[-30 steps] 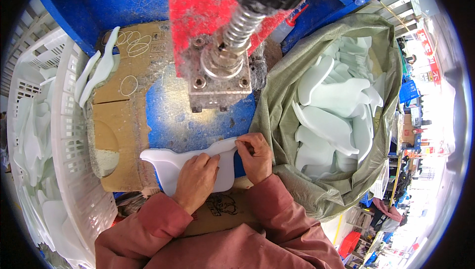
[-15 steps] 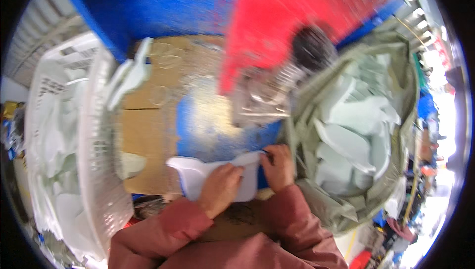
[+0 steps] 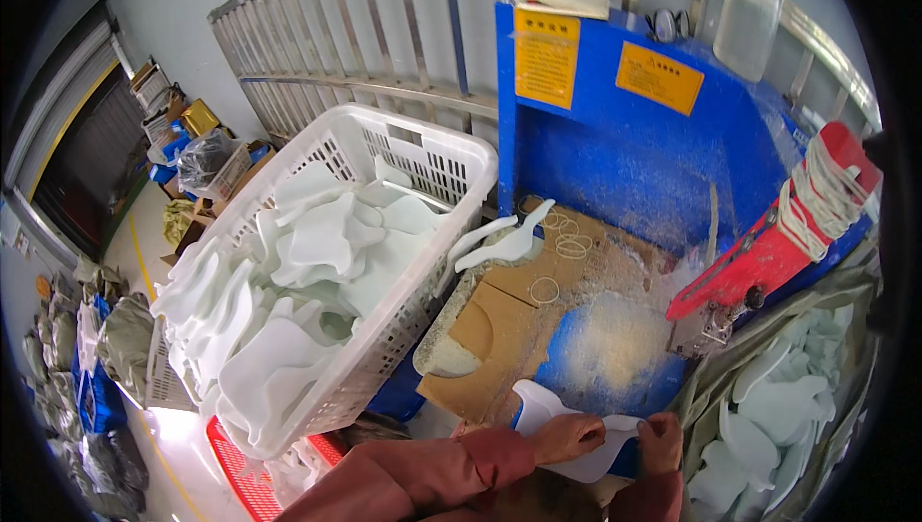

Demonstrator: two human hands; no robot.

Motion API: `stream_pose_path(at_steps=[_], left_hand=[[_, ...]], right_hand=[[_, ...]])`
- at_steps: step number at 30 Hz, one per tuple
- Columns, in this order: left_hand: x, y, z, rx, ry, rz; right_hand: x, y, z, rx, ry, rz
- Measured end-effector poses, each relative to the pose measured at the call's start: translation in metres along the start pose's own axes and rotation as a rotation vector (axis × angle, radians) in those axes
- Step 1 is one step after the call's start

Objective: The person repeatedly picks white fabric mask blanks from a sack, places them under a press on a blue and red sewing machine, and folds the edges before pressing. Finished masks are placed into a white basket. The cycle repeats throughout the clip.

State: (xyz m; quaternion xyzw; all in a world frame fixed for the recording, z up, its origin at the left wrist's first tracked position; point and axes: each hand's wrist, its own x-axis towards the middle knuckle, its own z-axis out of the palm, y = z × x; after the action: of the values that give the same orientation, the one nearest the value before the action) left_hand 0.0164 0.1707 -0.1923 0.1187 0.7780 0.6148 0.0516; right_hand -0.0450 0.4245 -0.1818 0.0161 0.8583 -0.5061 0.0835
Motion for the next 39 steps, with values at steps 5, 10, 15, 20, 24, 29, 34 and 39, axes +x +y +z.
stream_pose_path(at_steps=[5, 10, 15, 20, 24, 29, 34, 39], left_hand=[[0.009, -0.024, 0.001, -0.191, 0.001, 0.075], [-0.01, 0.011, -0.029, 0.193, 0.297, 0.224], [-0.037, 0.052, -0.085, 0.555, 0.048, 0.379], [-0.058, 0.096, -0.133, 0.699, -0.121, 0.258], [-0.073, 0.122, -0.202, 1.031, 0.132, 0.072], [-0.112, 0.093, -0.339, 1.576, 0.574, -0.14], [-0.164, 0.025, -0.395, 1.167, 0.655, -0.368], [-0.15, 0.015, -0.373, 1.036, 0.614, -0.318]], right_hand=[[-0.002, 0.002, 0.003, 0.133, -0.08, 0.104], [-0.047, -0.062, -0.006, -0.008, 0.0, -0.213], [-0.082, -0.127, -0.018, -0.307, -0.031, -0.501], [-0.09, -0.181, -0.016, -0.323, -0.132, -0.734], [-0.091, -0.209, -0.001, -0.072, -0.092, -0.638], [-0.081, -0.179, -0.023, -0.217, -0.161, -0.698], [-0.089, -0.117, -0.085, -0.404, 0.03, -0.524], [-0.066, -0.083, -0.148, -0.472, 0.296, -0.225]])
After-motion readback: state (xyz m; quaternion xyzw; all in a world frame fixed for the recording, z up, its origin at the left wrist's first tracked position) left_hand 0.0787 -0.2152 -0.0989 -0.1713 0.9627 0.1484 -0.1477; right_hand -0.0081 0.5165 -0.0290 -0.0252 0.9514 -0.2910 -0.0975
